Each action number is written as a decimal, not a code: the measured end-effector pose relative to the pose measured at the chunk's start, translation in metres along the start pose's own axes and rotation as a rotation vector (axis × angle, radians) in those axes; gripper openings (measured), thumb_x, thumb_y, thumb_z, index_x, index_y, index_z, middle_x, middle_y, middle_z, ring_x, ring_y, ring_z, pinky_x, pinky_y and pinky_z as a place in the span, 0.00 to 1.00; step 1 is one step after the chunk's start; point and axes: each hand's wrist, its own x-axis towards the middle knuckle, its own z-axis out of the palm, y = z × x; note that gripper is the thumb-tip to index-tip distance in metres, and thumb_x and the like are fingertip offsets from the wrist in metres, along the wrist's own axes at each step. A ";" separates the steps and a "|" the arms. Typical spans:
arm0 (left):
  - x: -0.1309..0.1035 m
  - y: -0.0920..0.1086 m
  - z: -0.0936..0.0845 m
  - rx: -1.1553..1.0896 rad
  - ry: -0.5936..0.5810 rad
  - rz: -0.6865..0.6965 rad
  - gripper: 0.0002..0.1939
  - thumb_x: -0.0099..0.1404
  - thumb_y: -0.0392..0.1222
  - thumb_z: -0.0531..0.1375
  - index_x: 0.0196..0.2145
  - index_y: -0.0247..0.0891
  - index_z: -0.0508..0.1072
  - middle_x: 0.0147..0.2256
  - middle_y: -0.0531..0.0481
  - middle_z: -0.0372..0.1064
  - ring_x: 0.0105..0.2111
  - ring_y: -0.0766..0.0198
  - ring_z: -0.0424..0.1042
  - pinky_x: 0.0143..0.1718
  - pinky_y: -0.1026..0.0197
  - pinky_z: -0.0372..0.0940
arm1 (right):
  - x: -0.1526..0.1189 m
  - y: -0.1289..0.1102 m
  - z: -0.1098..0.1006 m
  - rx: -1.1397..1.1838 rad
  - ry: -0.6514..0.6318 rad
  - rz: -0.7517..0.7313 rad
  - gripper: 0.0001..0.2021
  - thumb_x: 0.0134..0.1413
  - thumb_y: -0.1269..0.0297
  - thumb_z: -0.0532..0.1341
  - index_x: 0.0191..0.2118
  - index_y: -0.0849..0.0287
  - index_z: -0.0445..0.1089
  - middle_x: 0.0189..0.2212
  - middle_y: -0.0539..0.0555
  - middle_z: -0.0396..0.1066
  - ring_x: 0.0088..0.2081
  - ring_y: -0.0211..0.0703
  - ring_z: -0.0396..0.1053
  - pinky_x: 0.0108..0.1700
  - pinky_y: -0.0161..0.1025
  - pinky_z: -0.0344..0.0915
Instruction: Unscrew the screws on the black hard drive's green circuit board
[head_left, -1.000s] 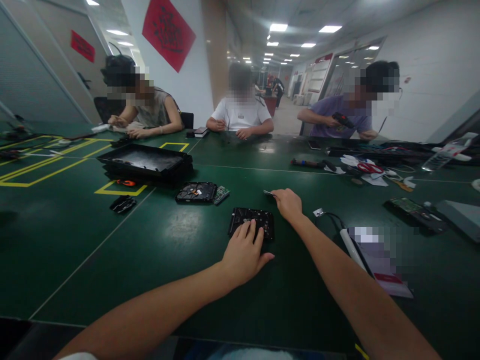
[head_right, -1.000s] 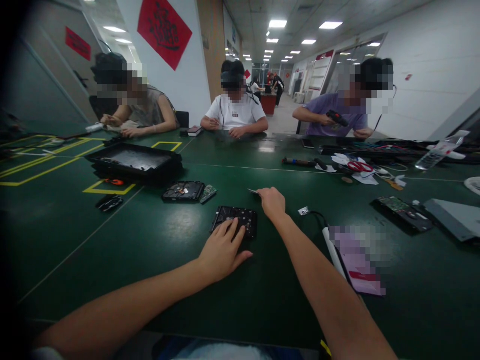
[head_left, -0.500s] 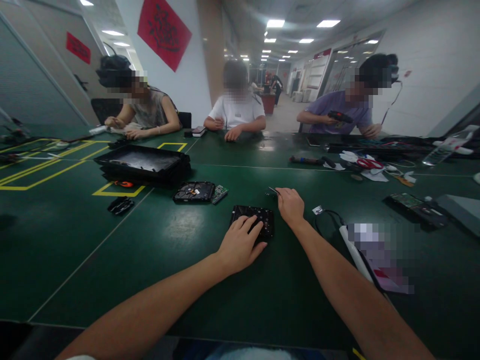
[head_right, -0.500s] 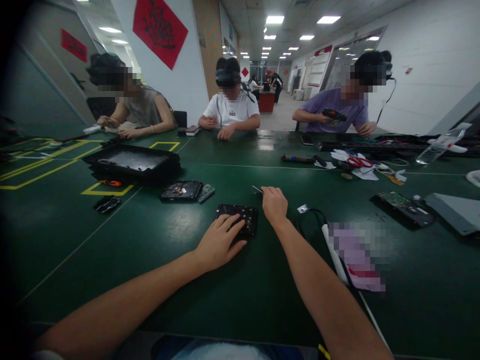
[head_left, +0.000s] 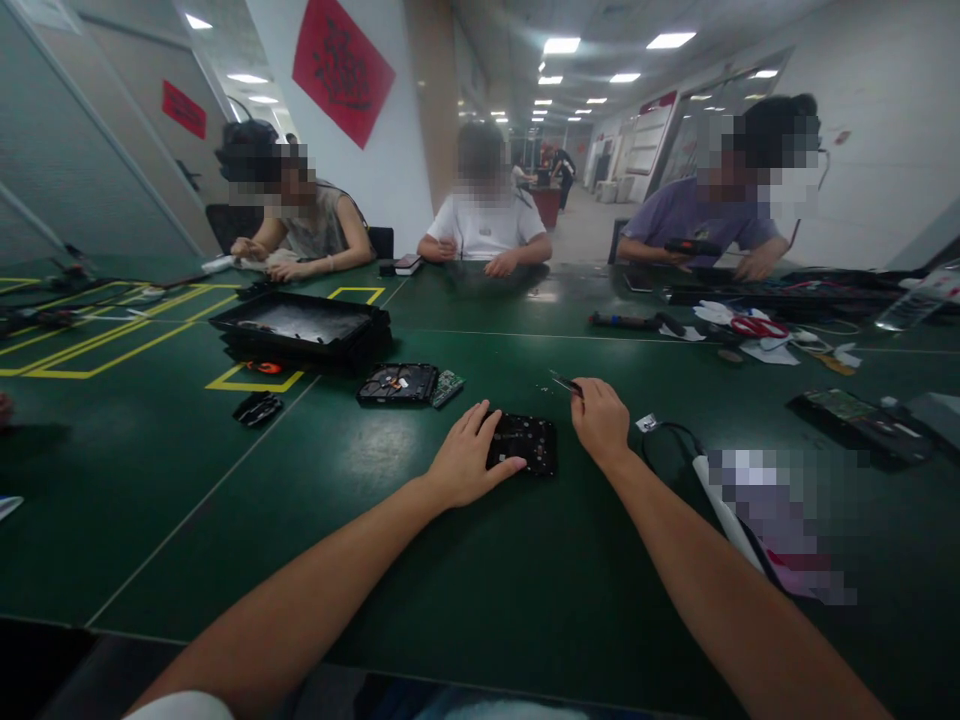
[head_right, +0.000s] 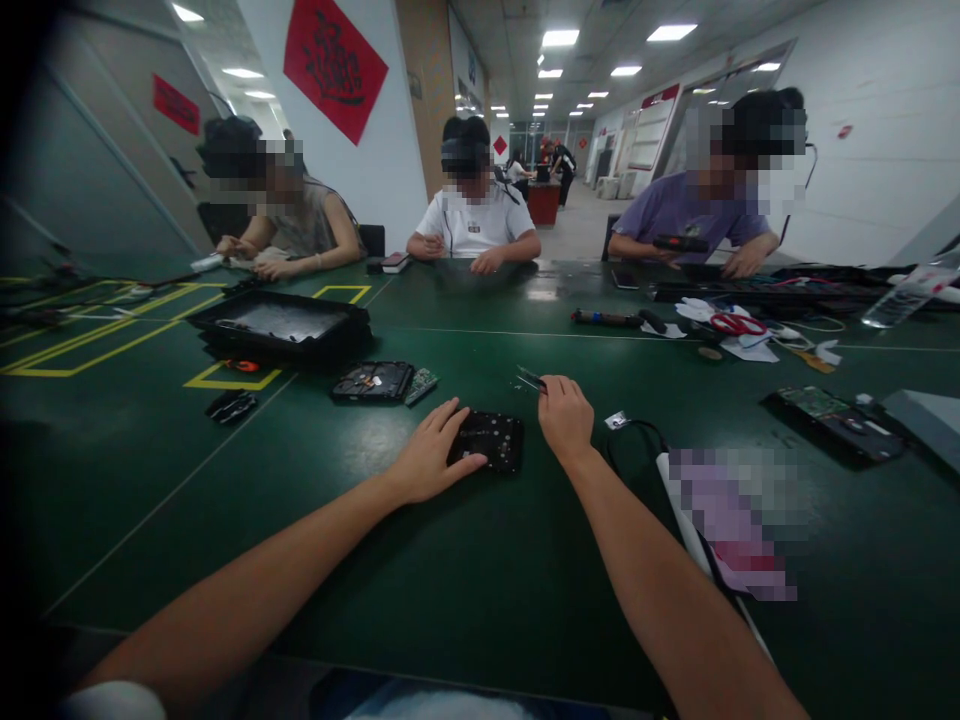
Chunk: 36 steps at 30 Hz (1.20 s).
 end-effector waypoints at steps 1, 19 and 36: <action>0.000 -0.002 0.001 -0.001 -0.014 0.005 0.47 0.71 0.73 0.51 0.73 0.32 0.57 0.74 0.30 0.47 0.75 0.41 0.48 0.71 0.39 0.53 | -0.002 0.000 -0.001 0.001 0.000 -0.009 0.16 0.71 0.67 0.51 0.54 0.62 0.74 0.51 0.65 0.76 0.51 0.56 0.72 0.53 0.47 0.68; 0.001 -0.069 -0.017 0.243 0.360 -0.563 0.46 0.68 0.67 0.57 0.68 0.26 0.58 0.67 0.23 0.53 0.67 0.30 0.55 0.64 0.33 0.56 | -0.012 -0.005 -0.024 0.727 -0.140 0.469 0.12 0.60 0.51 0.65 0.39 0.54 0.72 0.25 0.49 0.73 0.25 0.40 0.68 0.27 0.36 0.63; 0.015 -0.110 -0.008 0.313 0.166 -0.616 0.44 0.69 0.70 0.52 0.71 0.37 0.63 0.74 0.32 0.48 0.72 0.24 0.45 0.69 0.29 0.45 | -0.012 0.017 0.005 0.957 -0.044 0.686 0.12 0.51 0.56 0.69 0.33 0.57 0.70 0.20 0.47 0.69 0.20 0.34 0.64 0.20 0.30 0.59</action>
